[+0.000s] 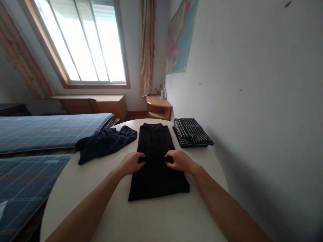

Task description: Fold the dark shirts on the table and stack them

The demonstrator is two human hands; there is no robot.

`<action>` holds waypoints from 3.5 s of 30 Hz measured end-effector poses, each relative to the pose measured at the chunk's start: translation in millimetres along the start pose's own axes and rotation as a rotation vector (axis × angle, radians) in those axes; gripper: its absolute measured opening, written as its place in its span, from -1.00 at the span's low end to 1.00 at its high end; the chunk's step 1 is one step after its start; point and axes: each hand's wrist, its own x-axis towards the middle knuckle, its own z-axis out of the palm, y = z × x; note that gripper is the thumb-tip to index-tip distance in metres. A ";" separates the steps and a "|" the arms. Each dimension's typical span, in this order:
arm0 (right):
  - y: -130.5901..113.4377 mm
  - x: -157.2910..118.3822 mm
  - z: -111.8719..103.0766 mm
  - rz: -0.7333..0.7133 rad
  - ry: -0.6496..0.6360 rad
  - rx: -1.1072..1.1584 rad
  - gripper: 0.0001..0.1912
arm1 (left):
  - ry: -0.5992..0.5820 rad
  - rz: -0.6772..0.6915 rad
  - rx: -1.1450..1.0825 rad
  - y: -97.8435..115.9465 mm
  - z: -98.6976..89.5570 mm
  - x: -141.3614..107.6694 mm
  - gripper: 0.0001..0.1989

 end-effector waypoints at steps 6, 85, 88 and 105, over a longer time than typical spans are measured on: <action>-23.7 -21.2 -9.9 -0.095 -0.217 0.102 -0.81 | -0.314 0.129 -0.108 9.2 -16.5 -26.5 -0.77; -2.5 -19.6 -4.8 0.084 -0.049 0.279 -0.79 | -0.123 0.023 -0.136 -15.1 -14.6 -26.3 -0.56; -13.3 -26.7 -9.5 0.040 -0.058 0.249 -0.81 | -0.163 0.039 -0.092 -5.3 -20.3 -33.1 -0.57; -26.8 -25.1 -8.4 0.038 -0.048 0.410 -0.89 | -0.136 0.143 -0.103 4.3 -19.4 -35.6 -0.79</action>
